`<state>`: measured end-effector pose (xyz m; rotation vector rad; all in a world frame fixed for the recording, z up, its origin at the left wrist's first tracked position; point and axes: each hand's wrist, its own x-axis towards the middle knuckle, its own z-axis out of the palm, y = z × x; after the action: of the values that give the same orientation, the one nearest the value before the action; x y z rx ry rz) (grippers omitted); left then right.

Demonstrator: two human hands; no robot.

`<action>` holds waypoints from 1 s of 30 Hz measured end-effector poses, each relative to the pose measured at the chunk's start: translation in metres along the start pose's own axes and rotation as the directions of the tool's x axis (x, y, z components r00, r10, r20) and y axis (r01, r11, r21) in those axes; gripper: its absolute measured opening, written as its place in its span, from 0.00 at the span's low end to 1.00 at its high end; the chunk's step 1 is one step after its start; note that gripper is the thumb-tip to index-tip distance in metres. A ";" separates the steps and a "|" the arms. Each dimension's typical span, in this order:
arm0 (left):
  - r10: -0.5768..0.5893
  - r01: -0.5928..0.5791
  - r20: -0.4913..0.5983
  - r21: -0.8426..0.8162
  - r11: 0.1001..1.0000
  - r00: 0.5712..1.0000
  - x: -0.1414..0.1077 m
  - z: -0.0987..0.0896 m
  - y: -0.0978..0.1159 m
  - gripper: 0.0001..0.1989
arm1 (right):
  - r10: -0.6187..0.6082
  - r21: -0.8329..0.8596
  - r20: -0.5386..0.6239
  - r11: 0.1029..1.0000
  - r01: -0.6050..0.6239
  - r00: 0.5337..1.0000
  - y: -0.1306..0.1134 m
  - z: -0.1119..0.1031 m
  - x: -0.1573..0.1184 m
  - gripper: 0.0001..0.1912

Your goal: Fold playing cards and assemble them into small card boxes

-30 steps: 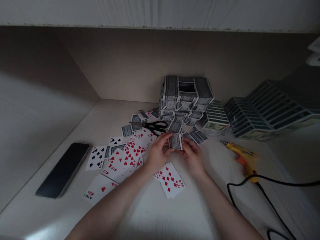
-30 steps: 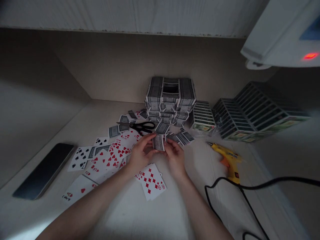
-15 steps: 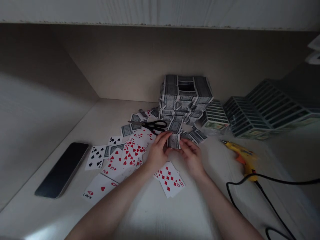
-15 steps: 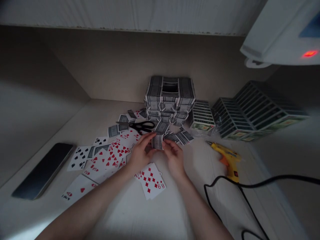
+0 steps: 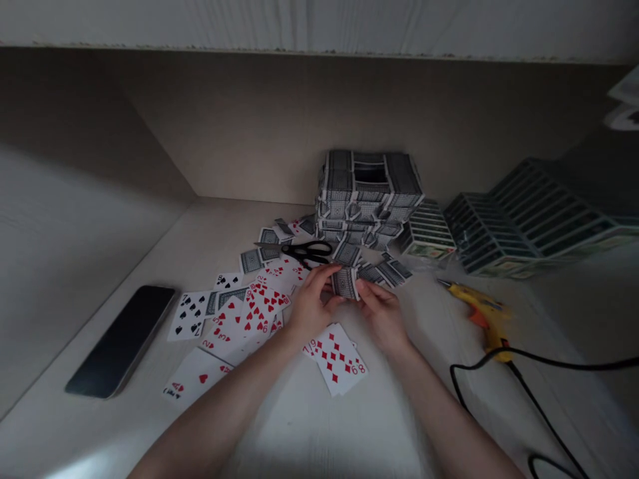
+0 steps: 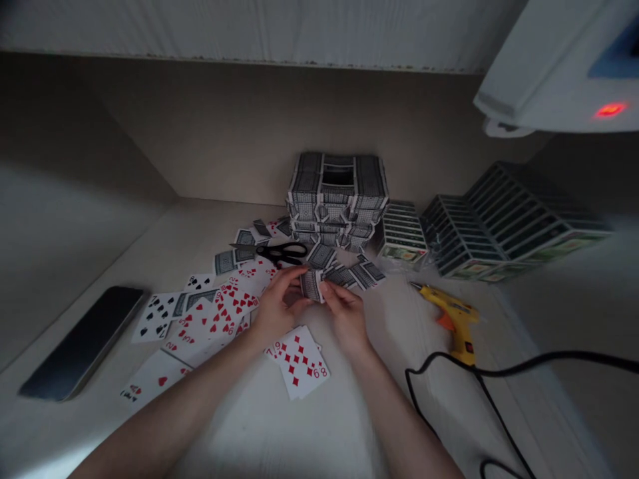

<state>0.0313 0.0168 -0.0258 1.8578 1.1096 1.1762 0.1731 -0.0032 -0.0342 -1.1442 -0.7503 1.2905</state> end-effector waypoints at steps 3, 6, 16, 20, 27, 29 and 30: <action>0.043 -0.043 0.017 0.027 0.999 0.999 0.000 -0.002 0.001 0.28 | 0.088 0.128 0.037 0.987 -0.092 0.995 -0.006 0.001 -0.001 0.15; 0.064 -0.064 0.013 0.043 0.997 0.998 0.000 -0.003 0.001 0.26 | 0.127 0.204 0.098 0.968 -0.145 0.987 -0.011 0.002 -0.001 0.14; 0.056 -0.061 0.059 0.099 0.993 0.997 -0.002 -0.004 0.000 0.26 | 0.058 0.179 0.088 0.981 -0.073 0.994 -0.012 0.001 0.001 0.11; 0.045 -0.051 0.057 0.107 0.993 0.997 -0.002 -0.003 0.000 0.27 | 0.000 0.037 -0.003 0.999 0.000 1.000 -0.006 -0.001 0.001 0.12; 0.044 -0.051 0.056 0.140 0.989 0.997 -0.001 -0.003 0.002 0.26 | -0.147 -0.228 -0.092 0.966 0.123 0.985 -0.012 0.000 -0.003 0.12; 0.045 -0.053 0.062 0.142 0.988 0.997 -0.001 -0.003 0.002 0.27 | -0.165 -0.249 -0.101 0.959 0.136 0.981 -0.013 0.000 -0.004 0.11; 0.047 -0.055 0.063 0.142 0.988 0.997 -0.001 -0.003 0.002 0.27 | -0.173 -0.258 -0.101 0.956 0.142 0.980 -0.013 0.001 -0.004 0.11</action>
<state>0.0293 0.0152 -0.0237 2.0286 1.1463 1.0862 0.1763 -0.0056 -0.0210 -1.3240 -0.9119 1.0017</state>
